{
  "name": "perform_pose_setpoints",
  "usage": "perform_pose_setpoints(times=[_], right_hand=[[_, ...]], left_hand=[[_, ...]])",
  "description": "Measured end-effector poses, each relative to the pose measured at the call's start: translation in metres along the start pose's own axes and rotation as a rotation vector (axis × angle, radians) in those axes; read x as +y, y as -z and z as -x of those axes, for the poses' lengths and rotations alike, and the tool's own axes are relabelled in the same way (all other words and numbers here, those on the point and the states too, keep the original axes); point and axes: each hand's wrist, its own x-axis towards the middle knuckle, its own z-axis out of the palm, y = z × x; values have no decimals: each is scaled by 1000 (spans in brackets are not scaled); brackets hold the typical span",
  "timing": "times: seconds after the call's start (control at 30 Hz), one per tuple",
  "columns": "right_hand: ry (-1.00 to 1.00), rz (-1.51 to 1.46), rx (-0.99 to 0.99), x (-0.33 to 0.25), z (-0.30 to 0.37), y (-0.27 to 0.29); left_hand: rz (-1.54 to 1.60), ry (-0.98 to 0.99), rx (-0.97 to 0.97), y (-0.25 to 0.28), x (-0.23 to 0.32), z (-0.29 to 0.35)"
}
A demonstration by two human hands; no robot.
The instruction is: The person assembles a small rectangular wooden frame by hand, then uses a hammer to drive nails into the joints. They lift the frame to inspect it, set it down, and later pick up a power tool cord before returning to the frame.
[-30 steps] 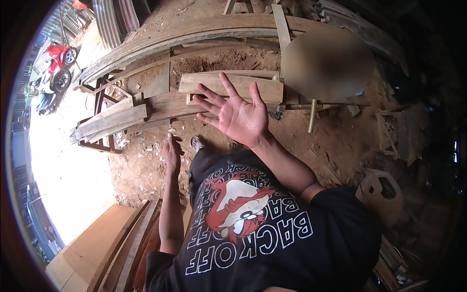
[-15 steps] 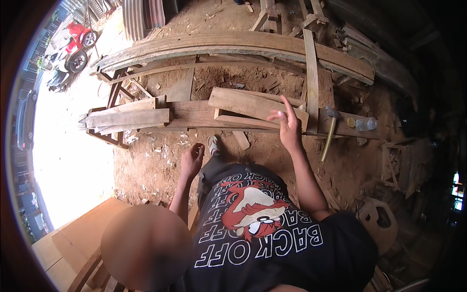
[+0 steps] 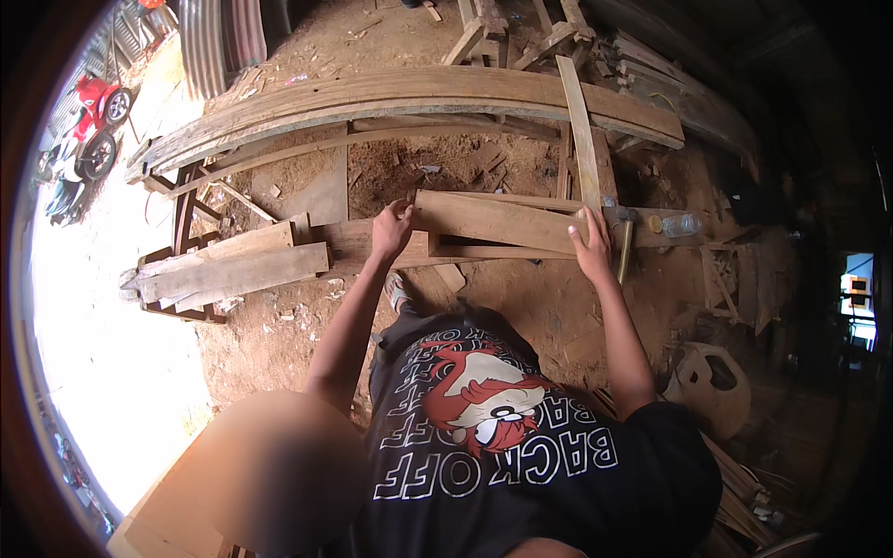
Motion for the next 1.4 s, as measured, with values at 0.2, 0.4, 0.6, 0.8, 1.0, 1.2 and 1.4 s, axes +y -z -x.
perform_pose_setpoints(times=[0.2,0.4,0.6,0.8,1.0,1.2,1.4], right_hand=[[-335,-276,298,15,57,-8],[-457,-335,399,12,116,-39],[-637,-575,333,46,147,-103],[-1063,-783,-59,98,193,-162],[-1141,-718,-524,185,265,-186],[-1155,-782,-485,219,245,-184],[-955,-711,-434,177,162,-161]], left_hand=[[46,46,-204,-9,-8,-23],[457,-11,-399,4,28,-25],[850,275,-443,30,114,-6],[880,76,-42,119,152,-13],[755,-155,299,202,142,15],[78,-2,654,203,118,39],[800,95,655,180,91,95]])
